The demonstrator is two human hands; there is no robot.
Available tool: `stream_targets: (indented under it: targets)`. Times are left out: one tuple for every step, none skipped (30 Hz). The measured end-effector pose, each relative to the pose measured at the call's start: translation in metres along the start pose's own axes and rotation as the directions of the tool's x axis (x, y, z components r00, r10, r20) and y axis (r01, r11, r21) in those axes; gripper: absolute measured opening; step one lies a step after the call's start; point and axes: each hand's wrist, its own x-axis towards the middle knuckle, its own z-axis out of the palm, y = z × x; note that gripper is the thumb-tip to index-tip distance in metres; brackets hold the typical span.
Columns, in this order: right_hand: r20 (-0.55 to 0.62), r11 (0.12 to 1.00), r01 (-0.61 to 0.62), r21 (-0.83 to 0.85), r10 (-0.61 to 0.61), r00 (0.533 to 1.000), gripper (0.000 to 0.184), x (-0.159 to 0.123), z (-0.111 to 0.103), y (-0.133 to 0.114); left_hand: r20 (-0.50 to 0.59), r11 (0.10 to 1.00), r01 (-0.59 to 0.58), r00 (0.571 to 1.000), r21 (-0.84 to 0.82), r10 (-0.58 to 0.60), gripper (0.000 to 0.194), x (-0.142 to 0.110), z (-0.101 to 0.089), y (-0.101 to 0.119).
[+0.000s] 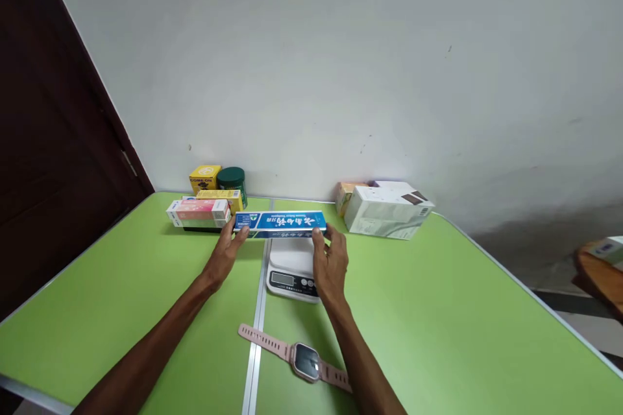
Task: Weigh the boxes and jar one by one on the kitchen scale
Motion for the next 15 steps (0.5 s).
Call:
stream_targets:
  targets:
    - [0.018, 1.0, -0.022, -0.01, 0.022, 1.0, 0.072, -0.005, -0.003, 0.007, 0.026, 0.999, 0.05, 0.998, -0.015, -0.05, 0.078, -0.004, 0.001, -0.009]
    - [0.029, 0.999, -0.041, -0.025, 0.042, 0.999, 0.073, -0.01, -0.007, 0.014, 0.053, 0.994, 0.102, 0.994, -0.032, -0.1, 0.08, -0.007, 0.003, -0.018]
    - [0.036, 0.998, -0.056, -0.042, 0.058, 0.998, 0.074, -0.014, -0.013, 0.02, 0.074, 0.988, 0.145, 0.987, -0.045, -0.141, 0.082, -0.01, 0.007, -0.024]
    - [0.039, 0.996, -0.066, -0.061, 0.069, 0.997, 0.075, -0.017, -0.018, 0.024, 0.087, 0.984, 0.168, 0.983, -0.054, -0.163, 0.086, -0.012, 0.011, -0.03]
    - [0.042, 0.994, -0.071, -0.08, 0.075, 0.996, 0.076, -0.02, -0.022, 0.027, 0.096, 0.983, 0.175, 0.981, -0.06, -0.168, 0.088, -0.013, 0.016, -0.034]
    - [0.043, 0.993, -0.074, -0.094, 0.078, 0.996, 0.076, -0.022, -0.026, 0.029, 0.102, 0.983, 0.17, 0.981, -0.064, -0.163, 0.091, -0.013, 0.02, -0.036]
    - [0.045, 0.992, -0.075, -0.103, 0.08, 0.996, 0.076, -0.023, -0.029, 0.029, 0.105, 0.985, 0.159, 0.983, -0.064, -0.152, 0.092, -0.012, 0.024, -0.038]
    - [0.049, 0.991, -0.075, -0.109, 0.081, 0.996, 0.075, -0.024, -0.032, 0.029, 0.107, 0.987, 0.15, 0.984, -0.062, -0.143, 0.092, -0.01, 0.026, -0.039]
    - [0.055, 0.991, -0.075, -0.112, 0.082, 0.995, 0.075, -0.024, -0.034, 0.029, 0.11, 0.988, 0.145, 0.984, -0.058, -0.139, 0.092, -0.008, 0.027, -0.04]
    - [0.061, 0.99, -0.078, -0.114, 0.085, 0.995, 0.074, -0.024, -0.037, 0.03, 0.113, 0.988, 0.145, 0.984, -0.053, -0.139, 0.092, -0.006, 0.027, -0.042]
    - [0.059, 0.99, -0.084, -0.117, 0.091, 0.994, 0.074, -0.022, -0.042, 0.031, 0.111, 0.987, 0.151, 0.983, -0.049, -0.145, 0.092, -0.004, 0.025, -0.044]
    - [0.047, 0.988, -0.093, -0.125, 0.1, 0.994, 0.075, -0.02, -0.047, 0.033, 0.106, 0.986, 0.162, 0.982, -0.046, -0.157, 0.093, -0.002, 0.022, -0.047]
    - [0.021, 0.984, -0.105, -0.142, 0.109, 0.994, 0.076, -0.018, -0.055, 0.036, 0.095, 0.983, 0.175, 0.981, -0.048, -0.17, 0.094, 0.0, 0.018, -0.05]
    - [-0.017, 0.979, -0.119, -0.164, 0.118, 0.993, 0.078, -0.014, -0.063, 0.039, 0.081, 0.981, 0.187, 0.98, -0.054, -0.182, 0.096, 0.001, 0.013, -0.053]
    - [-0.061, 0.973, -0.133, -0.19, 0.124, 0.99, 0.078, -0.011, -0.073, 0.043, 0.063, 0.979, 0.194, 0.98, -0.064, -0.19, 0.097, 0.001, 0.007, -0.057]
